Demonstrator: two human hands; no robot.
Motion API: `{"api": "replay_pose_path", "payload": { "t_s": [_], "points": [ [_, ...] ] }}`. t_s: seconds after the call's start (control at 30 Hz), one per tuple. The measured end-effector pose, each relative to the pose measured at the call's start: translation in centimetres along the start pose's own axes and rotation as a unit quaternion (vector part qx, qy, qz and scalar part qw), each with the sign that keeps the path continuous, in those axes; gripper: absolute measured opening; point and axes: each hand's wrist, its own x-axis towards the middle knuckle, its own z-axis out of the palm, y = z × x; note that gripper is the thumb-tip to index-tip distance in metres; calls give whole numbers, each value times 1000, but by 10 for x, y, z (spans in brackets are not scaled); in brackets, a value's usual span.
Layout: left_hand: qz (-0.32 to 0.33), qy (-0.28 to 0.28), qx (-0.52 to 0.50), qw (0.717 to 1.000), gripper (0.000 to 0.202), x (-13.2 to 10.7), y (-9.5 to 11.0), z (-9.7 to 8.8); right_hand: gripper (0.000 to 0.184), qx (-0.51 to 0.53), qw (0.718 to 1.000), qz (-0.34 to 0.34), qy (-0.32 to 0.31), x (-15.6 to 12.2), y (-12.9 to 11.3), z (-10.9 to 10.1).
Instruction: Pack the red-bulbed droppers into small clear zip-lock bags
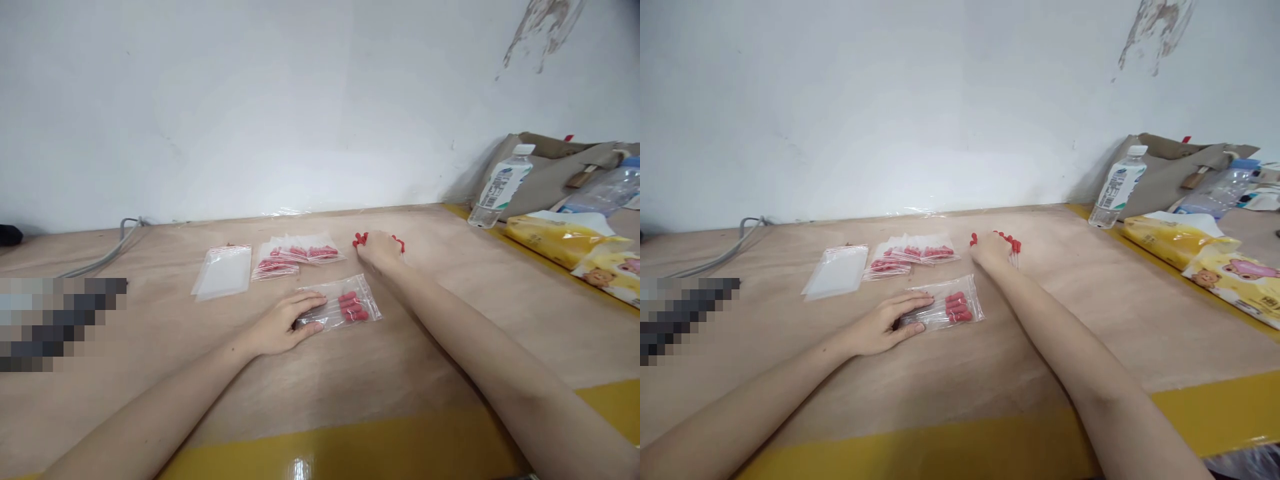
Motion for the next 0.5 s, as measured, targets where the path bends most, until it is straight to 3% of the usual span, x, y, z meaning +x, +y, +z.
{"api": "replay_pose_path", "payload": {
  "t_s": [0.07, 0.13, 0.2, 0.3, 0.4, 0.5],
  "points": [
    [3, 2, -1, 1000, 42, 0, -1, 1, 20, 79, 997, -24, 4, -2, 7, -5],
    [6, 4, -3, 1000, 42, 0, -2, 1, 20, 214, 975, -58, 21, -7, 18, -10],
    [8, 4, -6, 1000, 42, 1, -2, 2, 22, 357, 930, -82, 43, -15, 31, -14],
    [7, 4, -6, 1000, 43, 1, -2, 2, 45, 515, 852, -81, 50, -31, 48, -15],
    [2, 1, -1, 1000, 43, 0, -1, 2, 61, 577, 814, -49, 34, -48, 57, -11],
    [1, -1, 4, 1000, 43, 0, -1, 1, 55, 590, 807, -24, -4, -62, 57, -3]
  ]
}}
